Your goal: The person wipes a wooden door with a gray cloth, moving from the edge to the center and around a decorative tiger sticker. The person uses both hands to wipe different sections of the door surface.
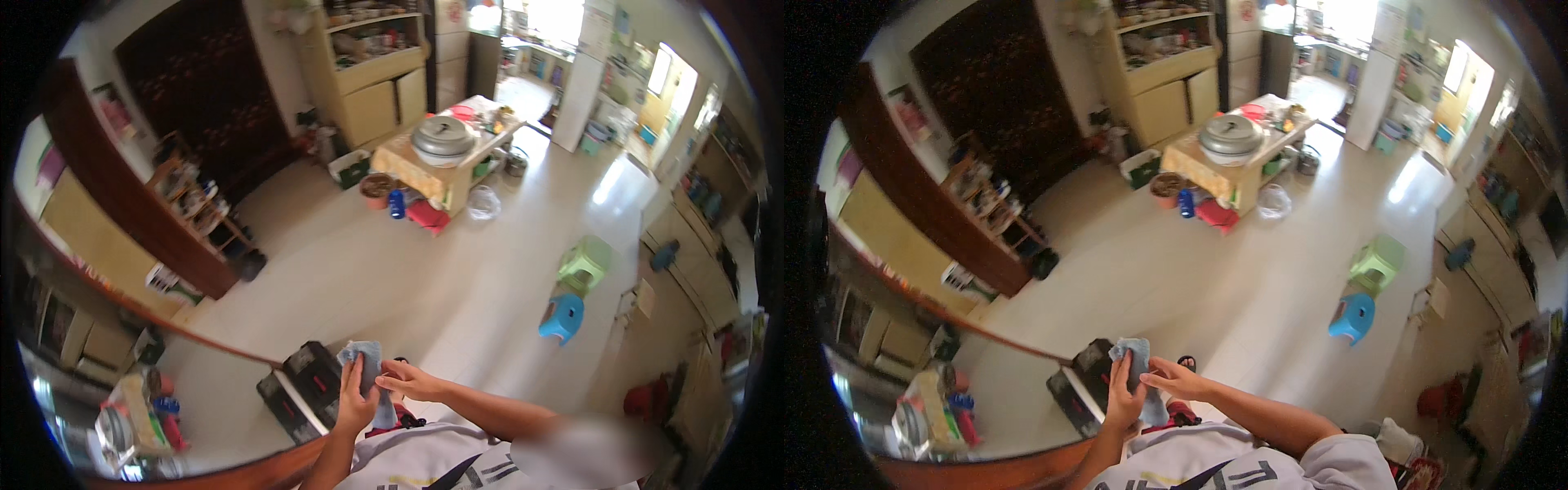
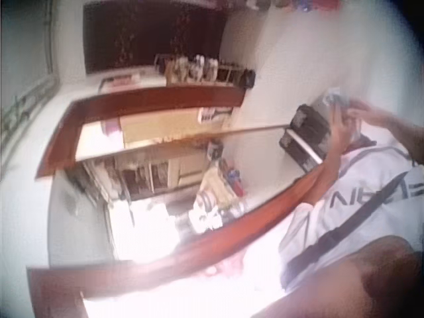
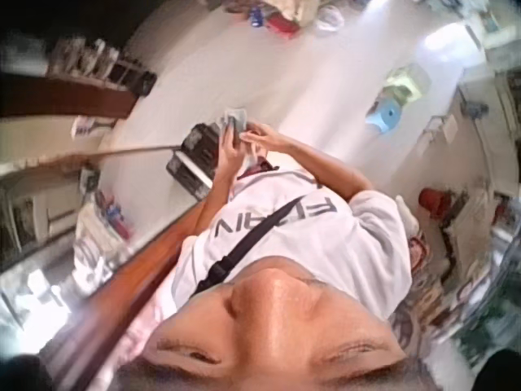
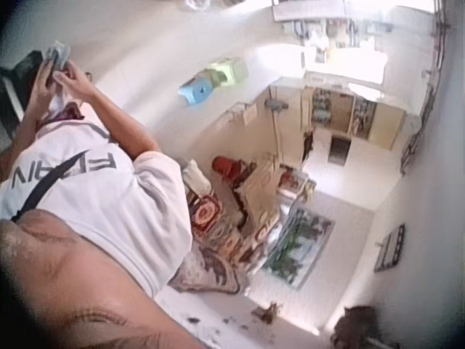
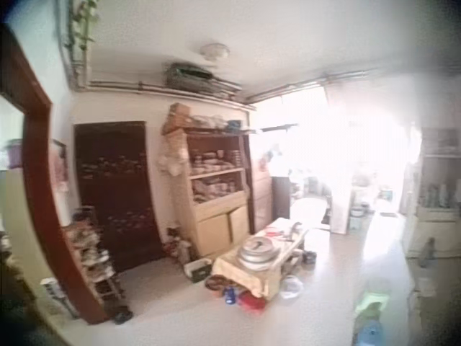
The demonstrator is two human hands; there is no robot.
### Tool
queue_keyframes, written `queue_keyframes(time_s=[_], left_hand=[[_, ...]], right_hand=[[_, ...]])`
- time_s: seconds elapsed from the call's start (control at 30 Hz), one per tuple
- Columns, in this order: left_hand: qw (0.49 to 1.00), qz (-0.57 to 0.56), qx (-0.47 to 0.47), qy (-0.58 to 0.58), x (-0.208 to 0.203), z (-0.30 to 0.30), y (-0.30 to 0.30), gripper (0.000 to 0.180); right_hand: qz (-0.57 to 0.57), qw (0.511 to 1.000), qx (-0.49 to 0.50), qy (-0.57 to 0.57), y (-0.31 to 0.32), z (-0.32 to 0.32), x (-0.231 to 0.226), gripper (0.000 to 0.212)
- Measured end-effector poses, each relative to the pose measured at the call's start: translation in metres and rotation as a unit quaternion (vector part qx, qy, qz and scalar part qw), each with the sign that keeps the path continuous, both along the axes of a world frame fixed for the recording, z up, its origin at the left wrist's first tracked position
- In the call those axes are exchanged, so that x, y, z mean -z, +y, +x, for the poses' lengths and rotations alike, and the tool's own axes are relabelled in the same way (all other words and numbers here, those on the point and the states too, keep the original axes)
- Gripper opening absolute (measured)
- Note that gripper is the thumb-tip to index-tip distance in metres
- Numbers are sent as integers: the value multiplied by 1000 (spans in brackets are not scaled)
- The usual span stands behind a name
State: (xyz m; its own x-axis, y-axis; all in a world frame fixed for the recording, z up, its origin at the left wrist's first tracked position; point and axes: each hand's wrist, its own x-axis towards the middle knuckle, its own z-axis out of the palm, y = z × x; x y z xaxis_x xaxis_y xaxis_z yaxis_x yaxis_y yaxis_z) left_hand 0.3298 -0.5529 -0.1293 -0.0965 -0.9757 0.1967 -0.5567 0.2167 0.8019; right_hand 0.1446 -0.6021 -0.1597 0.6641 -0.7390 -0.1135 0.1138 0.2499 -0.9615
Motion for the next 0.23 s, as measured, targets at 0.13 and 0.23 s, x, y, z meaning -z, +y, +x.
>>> queue_keyframes(time_s=[0.13,0.23], left_hand=[[986,-17,166,22,5,-47,-106,73],[960,-9,277,41,-6,-79,-180,78]], right_hand=[[79,981,168,-55,-66,-40,13,46],[11,949,298,-107,-107,-82,0,48]])
